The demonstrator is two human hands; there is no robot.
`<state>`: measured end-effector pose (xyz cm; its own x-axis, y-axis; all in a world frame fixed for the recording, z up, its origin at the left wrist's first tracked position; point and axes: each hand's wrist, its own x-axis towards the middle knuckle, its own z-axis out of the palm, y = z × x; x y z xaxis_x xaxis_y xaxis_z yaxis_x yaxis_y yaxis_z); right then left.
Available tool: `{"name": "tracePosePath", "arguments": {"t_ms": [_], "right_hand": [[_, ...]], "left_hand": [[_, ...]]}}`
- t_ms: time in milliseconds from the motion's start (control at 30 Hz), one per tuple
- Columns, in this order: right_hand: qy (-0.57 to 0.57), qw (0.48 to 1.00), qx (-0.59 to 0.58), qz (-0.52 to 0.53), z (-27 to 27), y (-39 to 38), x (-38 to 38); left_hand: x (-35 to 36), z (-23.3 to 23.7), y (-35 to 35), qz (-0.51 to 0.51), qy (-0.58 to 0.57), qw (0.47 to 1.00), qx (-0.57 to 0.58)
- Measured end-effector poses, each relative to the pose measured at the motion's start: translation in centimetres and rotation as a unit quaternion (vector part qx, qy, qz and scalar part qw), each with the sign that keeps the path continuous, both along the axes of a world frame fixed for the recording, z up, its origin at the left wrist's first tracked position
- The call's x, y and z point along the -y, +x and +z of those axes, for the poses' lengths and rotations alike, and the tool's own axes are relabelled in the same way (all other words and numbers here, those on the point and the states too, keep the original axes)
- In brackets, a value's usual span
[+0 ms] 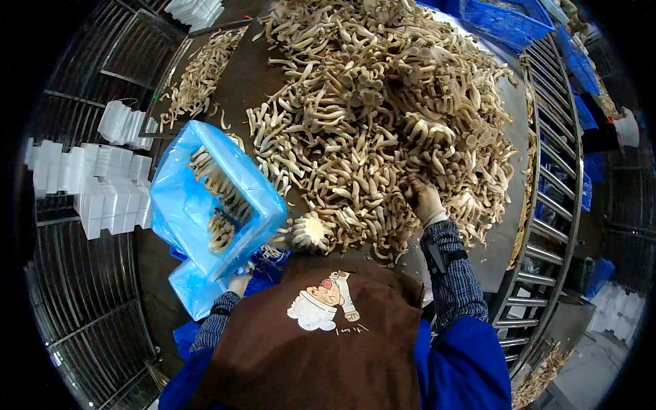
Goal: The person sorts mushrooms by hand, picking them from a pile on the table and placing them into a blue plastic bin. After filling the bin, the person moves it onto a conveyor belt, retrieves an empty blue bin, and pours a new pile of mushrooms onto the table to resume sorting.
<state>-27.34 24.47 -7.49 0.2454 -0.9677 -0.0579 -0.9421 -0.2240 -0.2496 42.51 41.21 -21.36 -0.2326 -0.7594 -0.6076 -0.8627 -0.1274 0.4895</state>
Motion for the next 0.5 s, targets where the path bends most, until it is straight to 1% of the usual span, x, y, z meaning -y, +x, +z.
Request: {"name": "tracePosePath", "arguments": {"t_ms": [33, 67, 133, 167, 200, 233, 267, 300, 333, 367, 400, 433, 467, 500], "right_hand": [[0.039, 0.990, 0.120, -0.067, 0.1, 0.2, -0.3], [0.038, 0.990, 0.118, -0.068, 0.2, 0.2, -0.3], [-0.010, 0.995, 0.091, -0.043, 0.3, 0.4, -0.6], [-0.032, 0.996, 0.080, -0.028, 0.2, 1.0, -0.8], [0.022, 0.987, 0.148, -0.054, 3.1, 2.6, -0.6], [0.013, 0.994, 0.106, -0.025, 2.5, 3.1, -0.4], [0.031, 0.977, 0.198, -0.074, -0.3, 2.7, -0.4], [0.043, 0.964, 0.243, -0.096, -1.1, 2.7, -0.3], [0.052, 0.949, 0.287, -0.118, -1.9, 2.7, -0.1], [0.114, 0.980, 0.115, -0.113, 0.3, 3.3, 0.4], [0.169, 0.979, -0.060, -0.100, 1.6, 4.0, 0.9], [0.033, 0.991, -0.130, -0.027, 0.1, 3.6, 0.4], [0.135, 0.950, 0.169, -0.224, -1.3, 3.5, 0.8], [0.142, 0.912, 0.261, -0.283, -2.2, 3.3, 1.3]], "left_hand": [[0.8, 2.1, -1.7, 0.124, 0.066, 0.987, -0.078], [1.5, 4.1, -3.2, 0.254, 0.117, 0.948, -0.150], [3.0, 7.7, -6.3, 0.365, 0.195, 0.903, -0.116], [4.0, 10.2, -8.2, 0.367, 0.197, 0.902, -0.113], [5.1, 12.8, -10.2, 0.280, 0.195, 0.929, -0.143], [5.9, 14.1, -11.7, 0.192, 0.192, 0.947, -0.172], [6.4, 13.7, -12.7, 0.152, 0.167, 0.963, -0.144], [7.0, 13.0, -13.8, 0.111, 0.141, 0.977, -0.117], [7.9, 14.7, -15.9, 0.124, 0.088, 0.978, -0.145], [8.8, 16.4, -18.0, 0.137, 0.034, 0.975, -0.172], [9.2, 15.7, -18.8, 0.117, -0.002, 0.975, -0.187], [9.3, 15.1, -19.4, 0.100, -0.039, 0.974, -0.199], [9.8, 17.0, -20.6, 0.119, -0.006, 0.974, -0.191], [10.5, 19.6, -21.7, 0.136, 0.024, 0.973, -0.185]]}}
